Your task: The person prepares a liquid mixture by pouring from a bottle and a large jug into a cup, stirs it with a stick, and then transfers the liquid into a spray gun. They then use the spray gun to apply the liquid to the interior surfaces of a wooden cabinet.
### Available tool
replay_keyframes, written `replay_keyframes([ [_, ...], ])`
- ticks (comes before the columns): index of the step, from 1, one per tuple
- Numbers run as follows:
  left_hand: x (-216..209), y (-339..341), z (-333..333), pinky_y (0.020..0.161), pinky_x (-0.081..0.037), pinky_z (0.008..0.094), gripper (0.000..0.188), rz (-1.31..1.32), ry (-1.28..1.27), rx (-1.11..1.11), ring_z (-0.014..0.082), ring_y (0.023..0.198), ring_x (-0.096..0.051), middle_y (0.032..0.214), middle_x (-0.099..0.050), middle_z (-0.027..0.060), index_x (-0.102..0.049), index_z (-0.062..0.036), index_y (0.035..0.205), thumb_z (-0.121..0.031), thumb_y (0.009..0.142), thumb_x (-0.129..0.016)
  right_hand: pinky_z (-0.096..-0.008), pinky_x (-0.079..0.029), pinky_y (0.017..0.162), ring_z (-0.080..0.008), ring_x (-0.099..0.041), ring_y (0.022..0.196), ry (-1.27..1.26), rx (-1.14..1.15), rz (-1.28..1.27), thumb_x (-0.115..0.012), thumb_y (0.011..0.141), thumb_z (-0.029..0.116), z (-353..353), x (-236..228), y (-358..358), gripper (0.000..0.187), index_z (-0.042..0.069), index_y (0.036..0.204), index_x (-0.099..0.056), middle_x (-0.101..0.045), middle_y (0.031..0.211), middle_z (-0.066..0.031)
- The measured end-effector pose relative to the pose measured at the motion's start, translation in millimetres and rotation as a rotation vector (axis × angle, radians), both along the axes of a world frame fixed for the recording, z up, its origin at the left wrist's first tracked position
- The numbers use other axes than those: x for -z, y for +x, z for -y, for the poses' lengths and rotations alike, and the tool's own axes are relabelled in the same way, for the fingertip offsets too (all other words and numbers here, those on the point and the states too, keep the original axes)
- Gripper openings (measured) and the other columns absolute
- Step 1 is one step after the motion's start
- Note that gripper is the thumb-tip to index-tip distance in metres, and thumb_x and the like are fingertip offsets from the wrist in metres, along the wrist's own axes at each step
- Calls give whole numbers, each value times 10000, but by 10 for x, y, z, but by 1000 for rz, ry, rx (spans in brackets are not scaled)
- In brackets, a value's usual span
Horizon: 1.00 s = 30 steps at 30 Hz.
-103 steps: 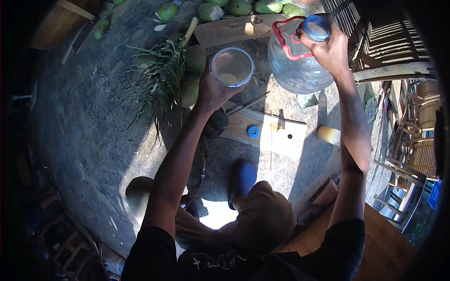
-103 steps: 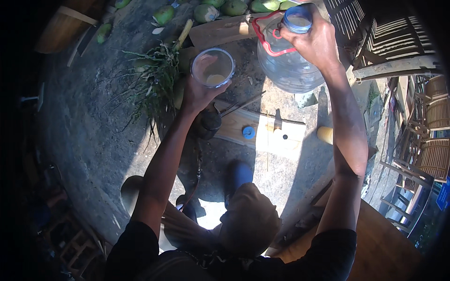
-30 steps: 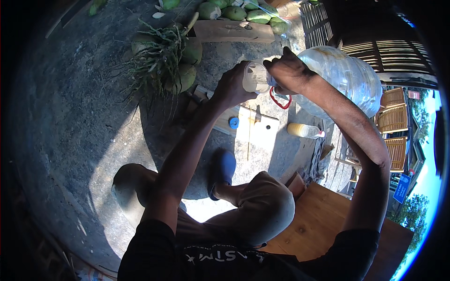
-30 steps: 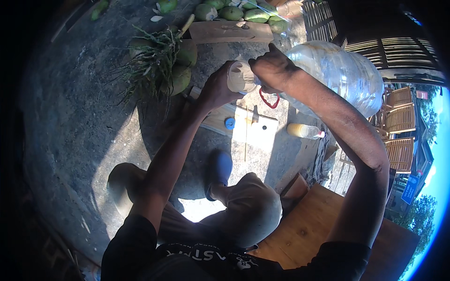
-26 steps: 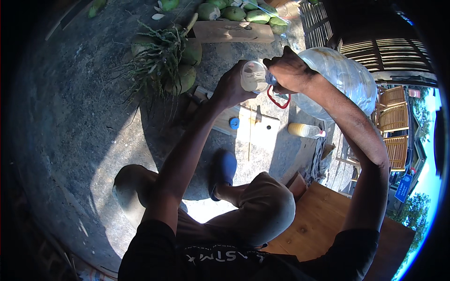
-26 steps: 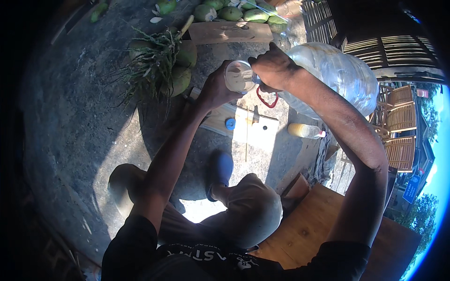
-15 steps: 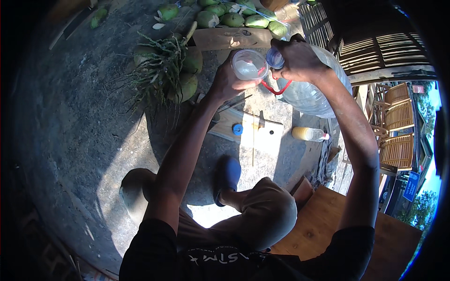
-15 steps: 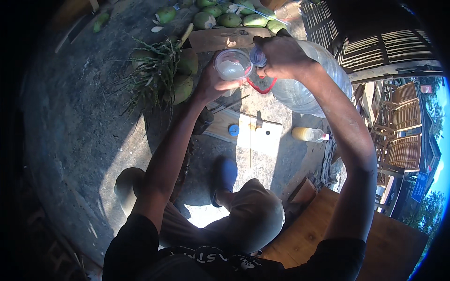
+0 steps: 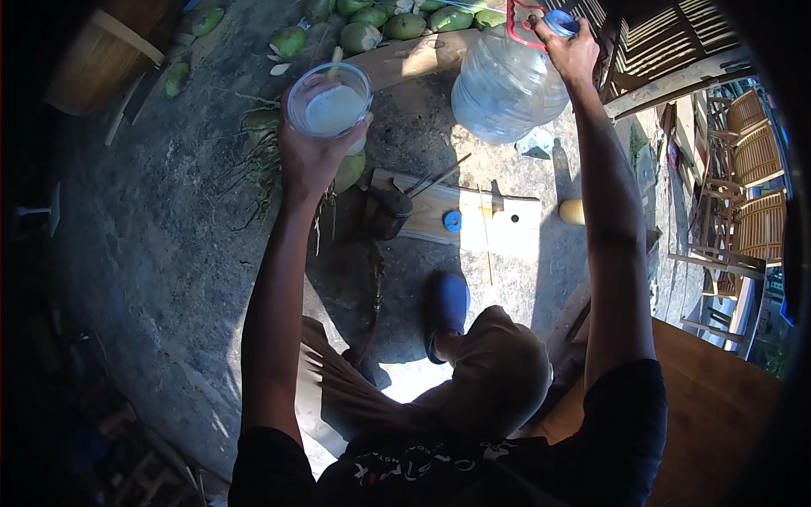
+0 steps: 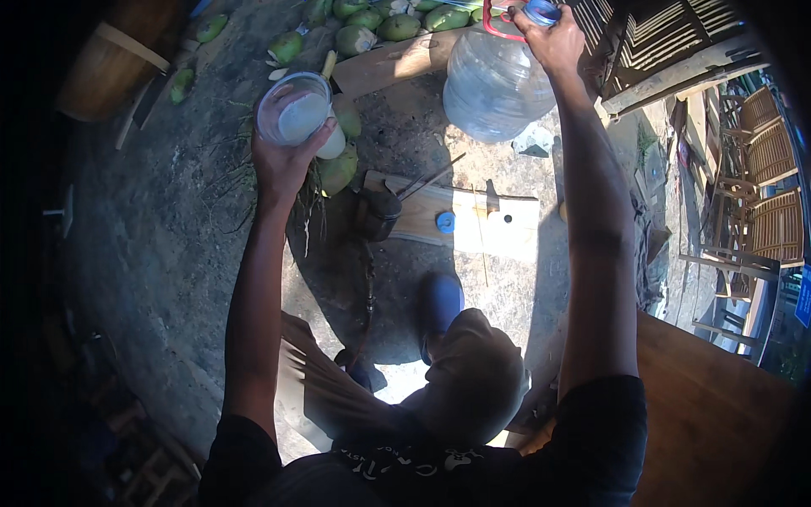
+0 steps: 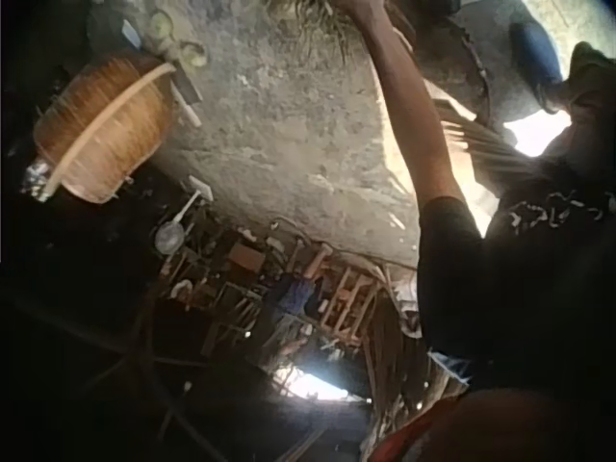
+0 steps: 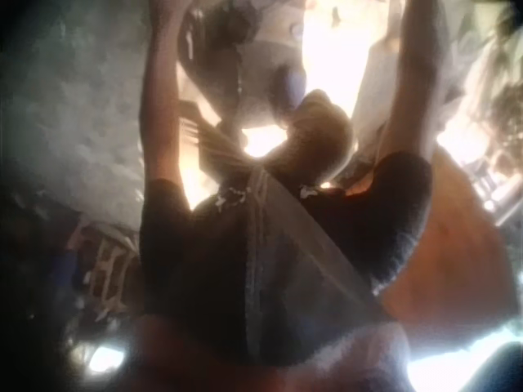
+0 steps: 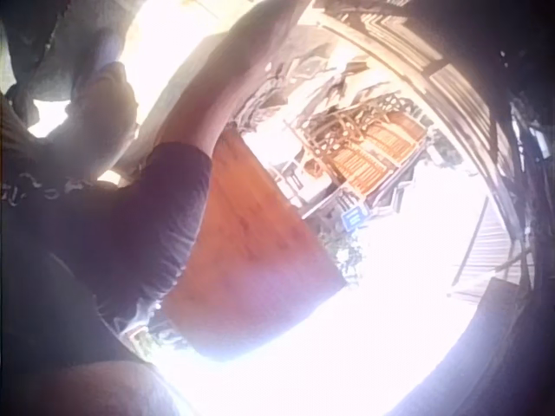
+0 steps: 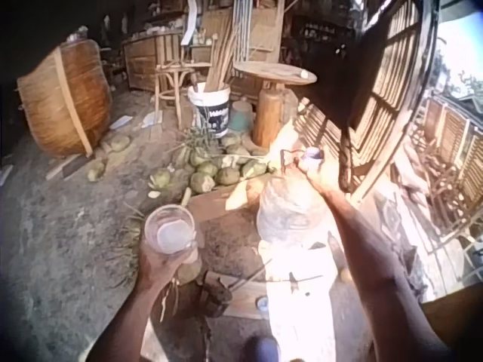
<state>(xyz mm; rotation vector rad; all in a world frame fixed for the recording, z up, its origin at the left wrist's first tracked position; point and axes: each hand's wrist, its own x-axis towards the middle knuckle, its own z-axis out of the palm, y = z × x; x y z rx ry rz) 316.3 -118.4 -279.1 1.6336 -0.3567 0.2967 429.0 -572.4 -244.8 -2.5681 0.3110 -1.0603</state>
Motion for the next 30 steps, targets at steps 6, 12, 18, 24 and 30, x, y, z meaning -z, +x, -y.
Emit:
replay_keyframes([
  [6,66,-400,-178,1135,-492,405,646,-8,205,-40,250,1319,-593,1397,-581,128,-642,-23,1305,-92,750,-966,-433,-560,997,-344,-720,1115,275,-39,25,-931,784,526,-284,129,80,767,5,1267,-642,-747,1182,-219],
  [12,90,-575,-90,1178,-428,450,560,-82,165,92,289,1361,-551,1445,-541,148,-673,-7,1334,-126,832,-891,-395,-561,977,-284,-725,1103,304,-116,69,-808,914,445,-219,-1,29,648,-6,1346,-634,-756,1146,-206],
  [18,8,-617,-125,1179,-425,451,592,-34,199,128,284,1350,-555,1413,-562,154,-670,-3,1331,-150,810,-910,-346,-614,671,-211,-776,804,108,-373,-10,-805,973,333,-738,1054,-1805,301,63,1070,-716,-748,900,-88],
  [24,82,-575,-199,1118,-511,407,786,19,182,99,235,1284,-613,1377,-611,119,-573,-8,1372,-117,717,-994,-521,-600,943,-458,-724,1077,81,-356,-1076,-749,980,456,-1604,2515,-3038,625,152,1482,-536,-570,1446,-263],
  [30,159,-650,-324,1109,-516,420,884,-32,155,114,233,1257,-629,1354,-630,127,-493,-4,1417,-92,703,-1006,-531,-627,880,-478,-729,1034,102,-274,-1063,-711,991,400,-1667,2865,-3050,555,134,1455,-564,-586,1334,-259],
])
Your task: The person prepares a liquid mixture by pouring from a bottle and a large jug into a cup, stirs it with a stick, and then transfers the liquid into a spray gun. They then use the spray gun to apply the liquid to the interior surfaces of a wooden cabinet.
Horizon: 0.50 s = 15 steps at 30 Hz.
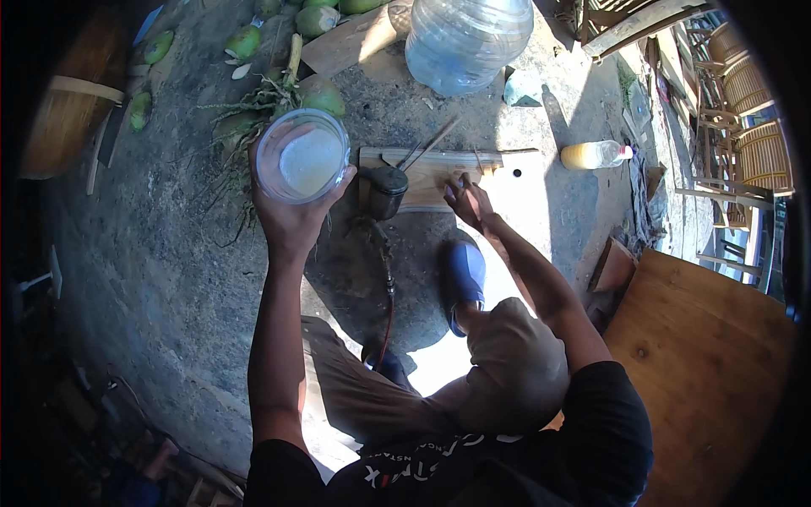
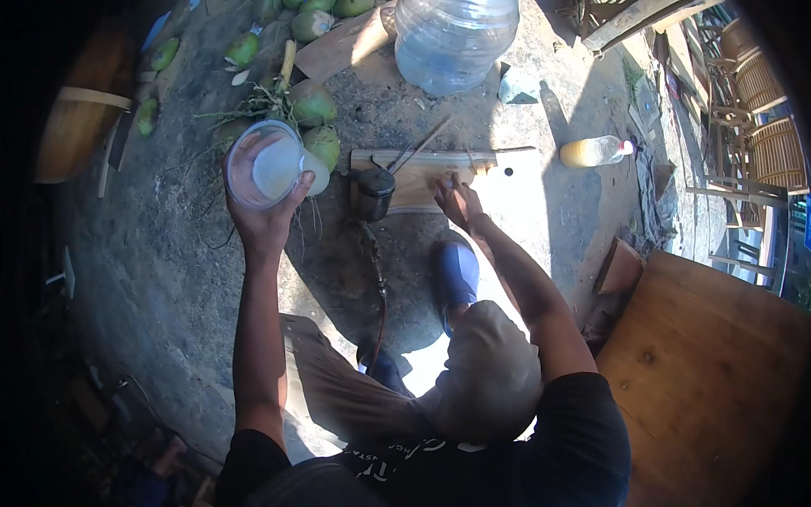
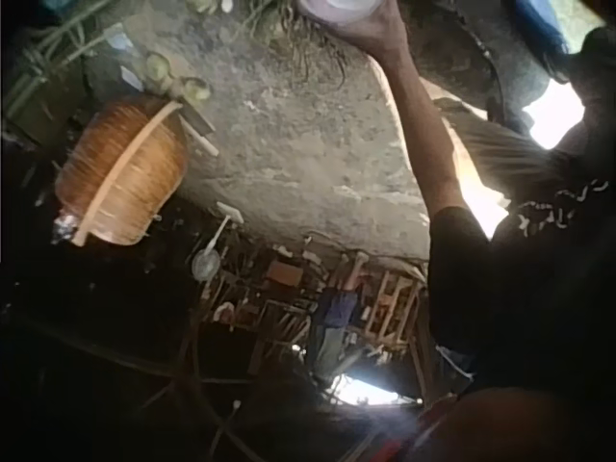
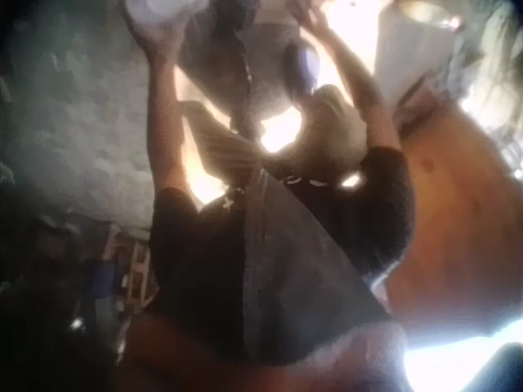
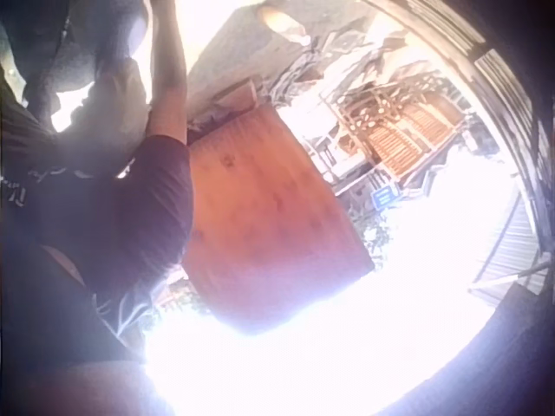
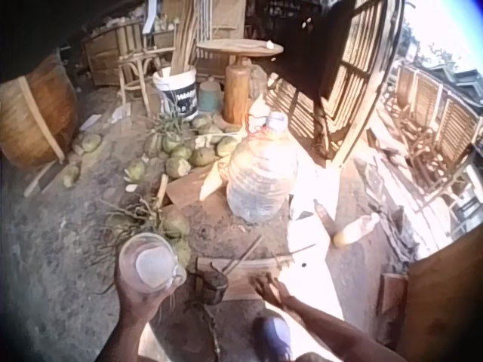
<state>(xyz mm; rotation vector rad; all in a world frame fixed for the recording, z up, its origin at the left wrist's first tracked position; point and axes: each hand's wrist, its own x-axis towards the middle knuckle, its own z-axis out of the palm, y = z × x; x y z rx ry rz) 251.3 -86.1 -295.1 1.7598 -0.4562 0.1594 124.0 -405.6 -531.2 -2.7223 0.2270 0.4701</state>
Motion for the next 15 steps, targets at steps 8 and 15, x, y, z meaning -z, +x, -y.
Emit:
replay_keyframes([
  [8,-83,-149,-109,1110,-510,434,928,21,6,-8,253,1251,-639,1342,-645,135,-475,-23,1453,-89,697,-1008,-473,-588,806,-373,-729,940,21,-20,1100,-796,956,281,944,-2816,1597,463,142,1376,-657,-695,1151,-184],
  [15,-137,-247,-61,1137,-488,412,879,-27,-51,26,239,1282,-619,1377,-641,122,-490,-12,1440,-68,717,-986,-477,-602,863,-428,-735,952,-521,-223,408,-701,908,240,1624,-3765,3253,464,134,1360,-710,-743,1130,-233],
])
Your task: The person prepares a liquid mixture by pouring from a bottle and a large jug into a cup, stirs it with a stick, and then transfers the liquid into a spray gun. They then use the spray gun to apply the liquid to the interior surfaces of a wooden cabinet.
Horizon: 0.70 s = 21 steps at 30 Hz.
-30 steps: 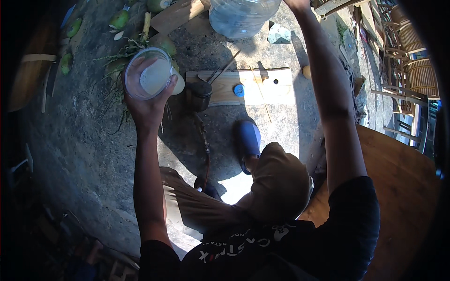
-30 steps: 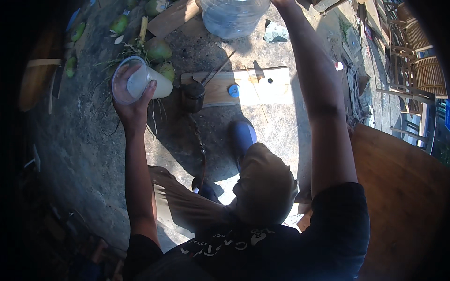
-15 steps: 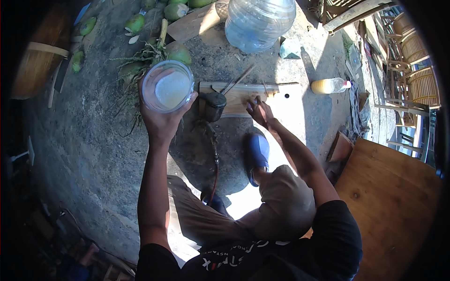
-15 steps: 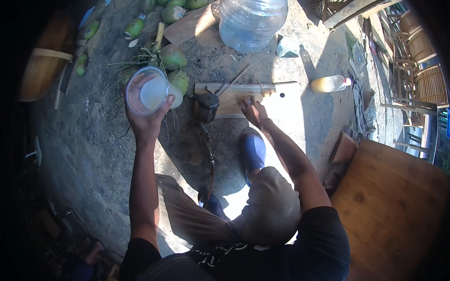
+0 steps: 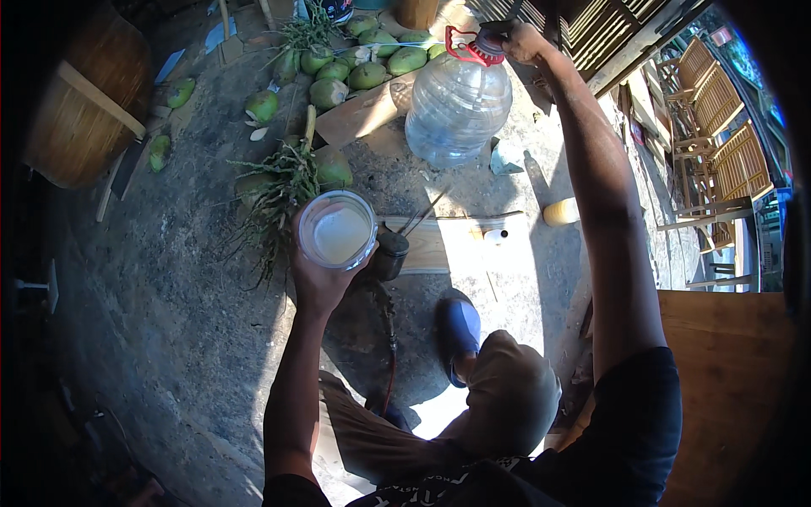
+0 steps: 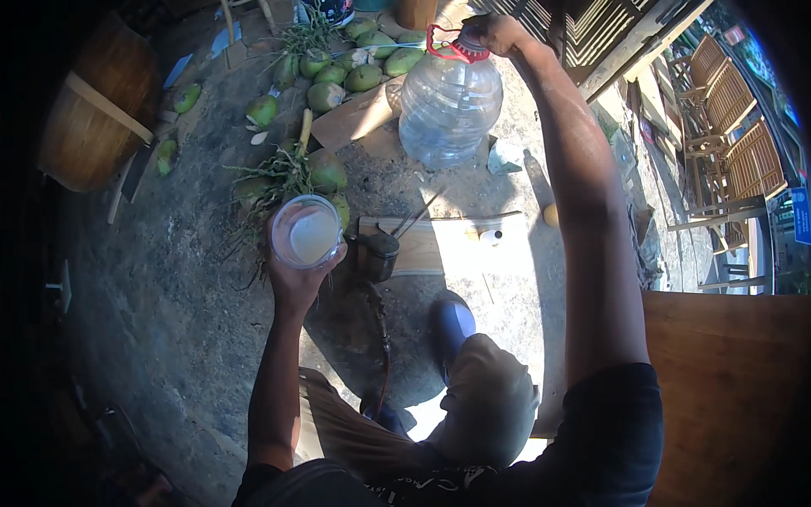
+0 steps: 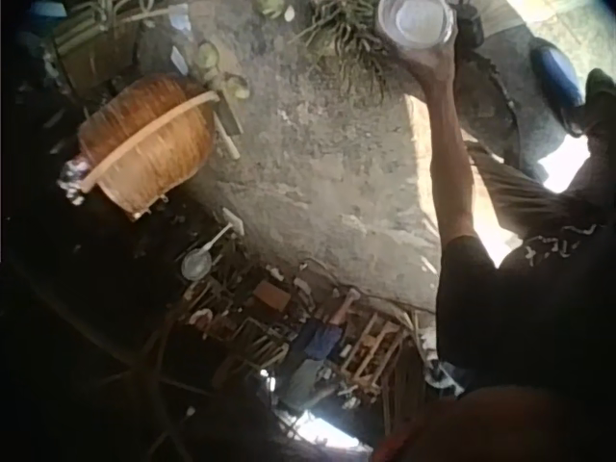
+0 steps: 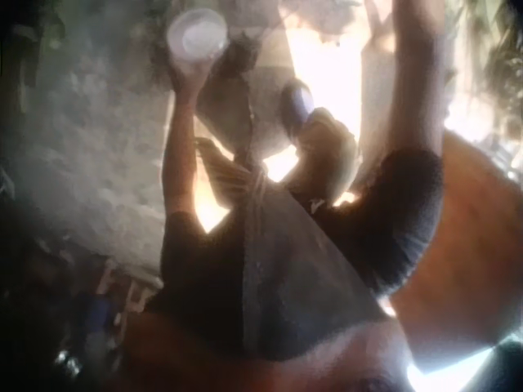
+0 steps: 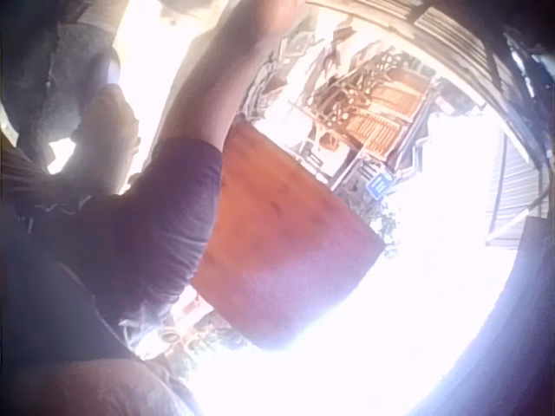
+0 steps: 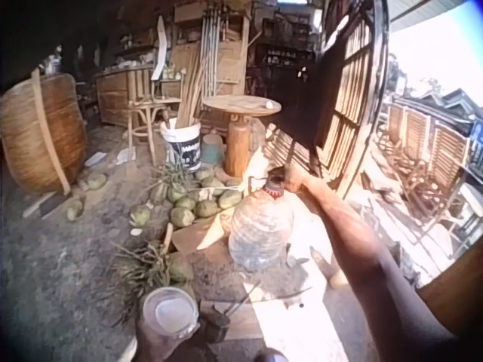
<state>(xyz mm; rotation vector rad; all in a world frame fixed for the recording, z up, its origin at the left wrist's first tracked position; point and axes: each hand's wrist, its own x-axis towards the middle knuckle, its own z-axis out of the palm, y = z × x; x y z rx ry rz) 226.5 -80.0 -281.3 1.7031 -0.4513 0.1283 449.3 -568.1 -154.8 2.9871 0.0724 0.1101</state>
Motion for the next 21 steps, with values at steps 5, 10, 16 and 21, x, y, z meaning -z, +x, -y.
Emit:
replay_keyframes([
  [5,-9,-5,36,1135,-492,414,863,-6,18,-5,235,1273,-629,1359,-648,116,-501,-15,1431,-73,721,-988,-471,-592,853,-417,-734,966,-111,-98,-210,-709,929,341,-208,-27,-165,446,110,1309,-728,-758,1106,-224],
  [10,46,21,112,1090,-526,417,932,32,44,19,252,1260,-639,1361,-644,134,-482,-19,1461,-69,694,-1009,-466,-582,843,-406,-734,980,-59,-103,-131,-716,950,442,-30,-62,112,473,86,1259,-747,-773,1083,-216],
  [16,182,6,224,1098,-532,417,914,14,45,90,255,1243,-651,1353,-651,135,-487,-6,1446,-53,694,-1004,-352,-575,761,-242,-776,912,721,234,587,-794,976,259,-419,441,-1256,347,-9,1188,-739,-785,1021,-234],
  [21,265,-96,242,1101,-534,431,947,-14,22,132,271,1255,-652,1363,-649,151,-472,-7,1469,-47,684,-1000,-483,-563,669,-331,-748,729,552,487,139,-700,1023,371,-1173,2548,-3670,375,19,894,-700,-701,753,-216],
])
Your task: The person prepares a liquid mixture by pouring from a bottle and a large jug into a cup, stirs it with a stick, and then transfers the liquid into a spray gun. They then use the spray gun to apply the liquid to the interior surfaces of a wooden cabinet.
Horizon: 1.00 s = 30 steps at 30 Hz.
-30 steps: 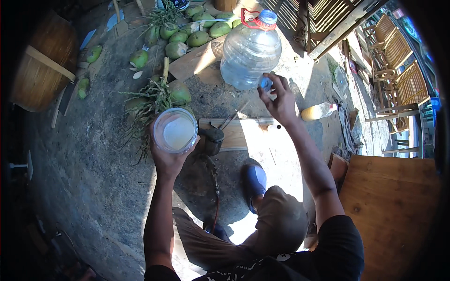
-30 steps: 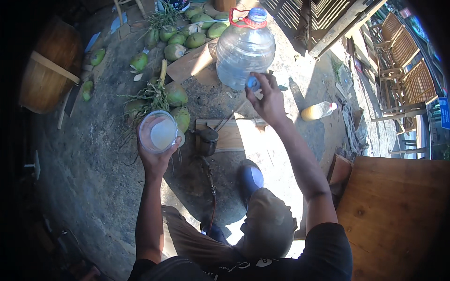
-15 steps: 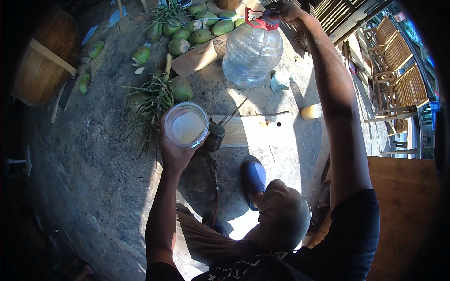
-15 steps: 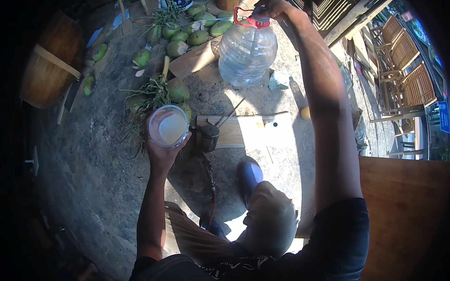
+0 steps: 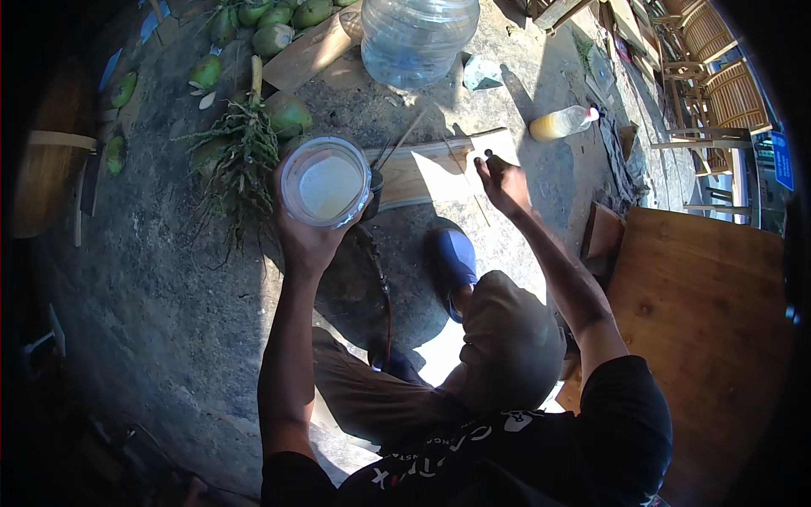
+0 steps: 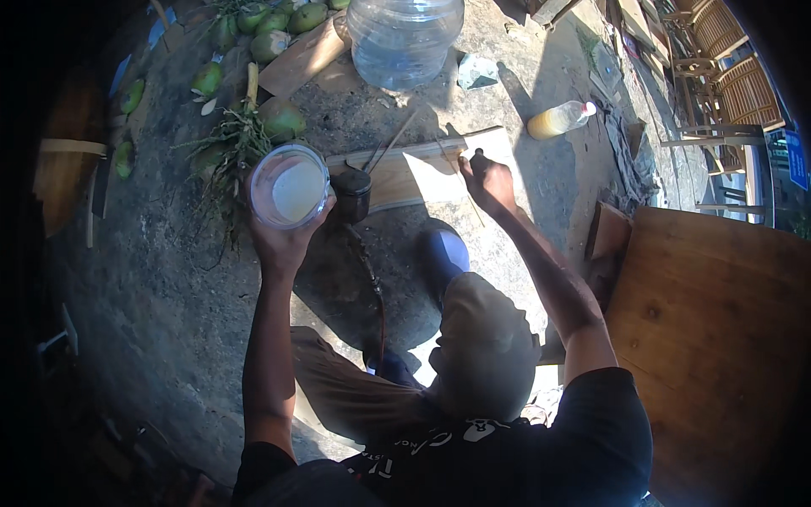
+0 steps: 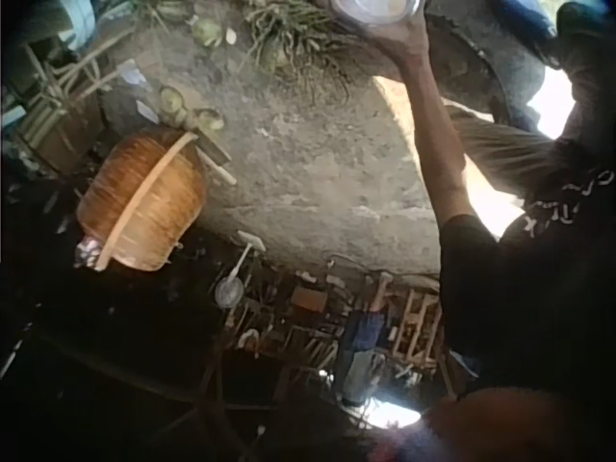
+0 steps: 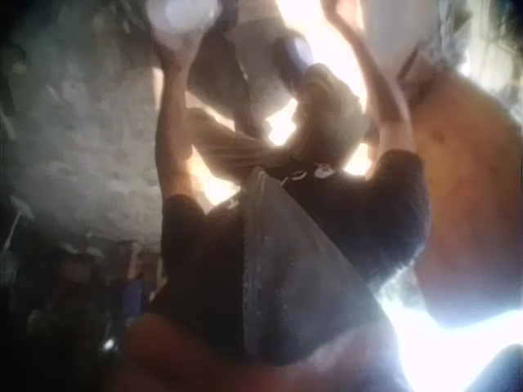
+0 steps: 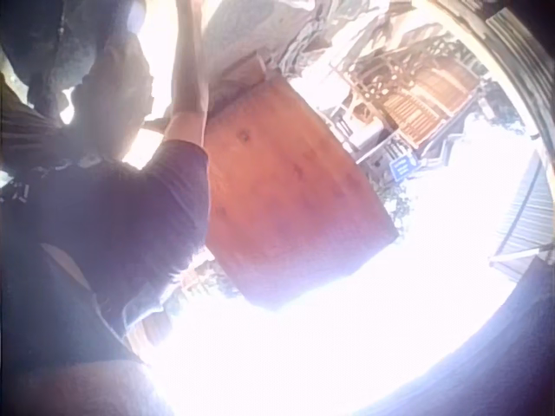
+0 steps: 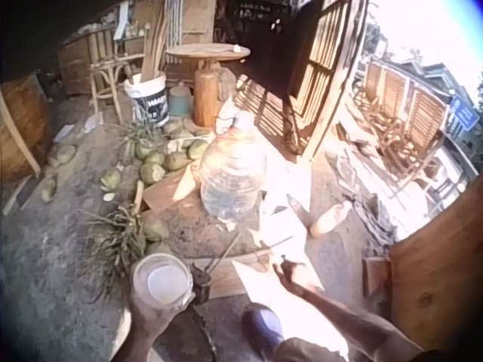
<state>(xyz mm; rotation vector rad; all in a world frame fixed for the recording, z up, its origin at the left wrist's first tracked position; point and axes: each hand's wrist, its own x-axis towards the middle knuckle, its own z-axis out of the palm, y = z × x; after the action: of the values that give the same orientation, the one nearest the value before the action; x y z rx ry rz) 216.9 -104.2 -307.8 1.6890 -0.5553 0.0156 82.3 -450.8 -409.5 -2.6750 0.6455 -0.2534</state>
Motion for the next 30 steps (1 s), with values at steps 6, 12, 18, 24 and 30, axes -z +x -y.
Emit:
replay_keyframes([
  [6,91,-72,113,1112,-525,444,967,-25,27,59,280,1265,-650,1366,-650,163,-472,-6,1471,-49,665,-1006,-565,-572,892,-463,-731,1048,76,157,-485,-654,1031,408,129,1509,-867,438,36,1262,-645,-719,1222,-251],
  [12,173,-109,217,1112,-530,451,976,-48,-49,98,287,1278,-650,1373,-653,169,-483,-24,1474,-65,657,-1014,-560,-577,871,-470,-731,1031,91,159,-443,-601,1045,312,202,1565,-939,314,28,1178,-618,-720,1181,-273],
  [18,175,-69,214,1121,-521,427,929,58,-20,75,267,1283,-658,1348,-685,138,-503,-26,1459,-68,676,-1001,-427,-577,893,-386,-740,1001,189,-103,206,-555,781,-168,24,-776,-1002,544,17,1269,-706,-756,1033,-209],
  [24,190,-42,302,1059,-569,454,906,41,3,89,333,1245,-693,1331,-699,167,-528,-72,1446,-205,693,-1013,-387,-582,773,-322,-739,802,-25,-476,-10,-741,939,7,-573,-3324,-408,223,53,1155,-770,-762,919,-140],
  [30,199,-154,531,1039,-566,435,850,35,10,207,316,1216,-695,1297,-707,163,-564,-59,1384,-106,660,-1006,-458,-591,928,-365,-740,1037,116,-995,-523,-623,1021,66,-807,-3298,236,227,-23,1198,-734,-769,1152,-207],
])
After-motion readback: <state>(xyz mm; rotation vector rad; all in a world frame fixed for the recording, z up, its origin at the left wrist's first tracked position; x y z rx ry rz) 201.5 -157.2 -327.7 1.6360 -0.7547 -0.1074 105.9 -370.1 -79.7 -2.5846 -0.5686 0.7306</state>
